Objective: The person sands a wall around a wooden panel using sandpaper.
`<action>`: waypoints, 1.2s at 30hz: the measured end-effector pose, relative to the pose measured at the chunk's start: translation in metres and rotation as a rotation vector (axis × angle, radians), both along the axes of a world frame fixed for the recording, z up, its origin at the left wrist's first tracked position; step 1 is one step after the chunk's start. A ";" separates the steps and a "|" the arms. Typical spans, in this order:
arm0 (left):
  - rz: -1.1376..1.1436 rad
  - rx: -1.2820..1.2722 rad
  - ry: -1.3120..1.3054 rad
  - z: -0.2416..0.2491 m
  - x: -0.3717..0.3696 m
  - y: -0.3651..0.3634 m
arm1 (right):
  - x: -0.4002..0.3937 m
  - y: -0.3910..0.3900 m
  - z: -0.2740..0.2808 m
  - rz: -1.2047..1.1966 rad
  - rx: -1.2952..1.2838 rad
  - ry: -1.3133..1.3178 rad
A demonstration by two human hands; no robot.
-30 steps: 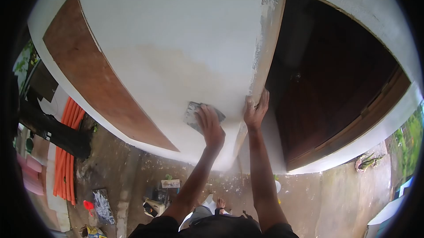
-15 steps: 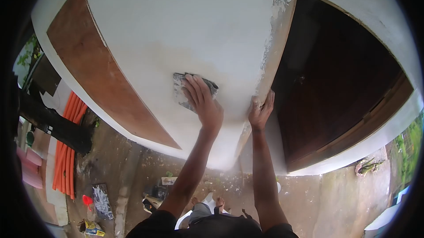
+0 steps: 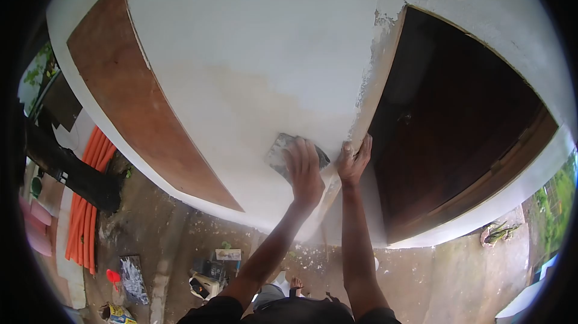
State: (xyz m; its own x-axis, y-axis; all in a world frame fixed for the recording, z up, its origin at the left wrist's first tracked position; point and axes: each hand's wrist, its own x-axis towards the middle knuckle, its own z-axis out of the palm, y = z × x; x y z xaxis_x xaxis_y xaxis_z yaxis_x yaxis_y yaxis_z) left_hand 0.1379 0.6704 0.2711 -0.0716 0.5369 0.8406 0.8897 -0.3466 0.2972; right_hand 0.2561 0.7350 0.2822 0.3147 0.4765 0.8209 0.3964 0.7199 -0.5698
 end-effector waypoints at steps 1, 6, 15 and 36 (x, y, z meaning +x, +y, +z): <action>-0.011 -0.007 -0.019 0.000 -0.003 0.003 | -0.001 -0.002 -0.001 0.019 -0.006 0.005; -0.003 0.023 -0.045 0.017 -0.001 -0.002 | 0.002 -0.004 -0.006 -0.006 -0.030 -0.021; 0.134 -0.021 -0.111 0.068 -0.034 0.005 | 0.001 -0.007 -0.010 -0.032 -0.017 -0.009; 0.127 0.038 -0.016 0.061 -0.123 0.008 | -0.001 -0.001 -0.005 0.029 -0.012 0.005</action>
State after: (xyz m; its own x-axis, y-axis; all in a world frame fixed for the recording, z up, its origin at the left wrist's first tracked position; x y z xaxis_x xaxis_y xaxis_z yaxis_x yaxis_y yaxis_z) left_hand 0.0150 0.6780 0.3321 -0.1505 0.4907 0.8582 0.9223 -0.2427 0.3006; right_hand 0.2549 0.7344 0.2776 0.3045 0.4954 0.8135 0.3728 0.7240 -0.5804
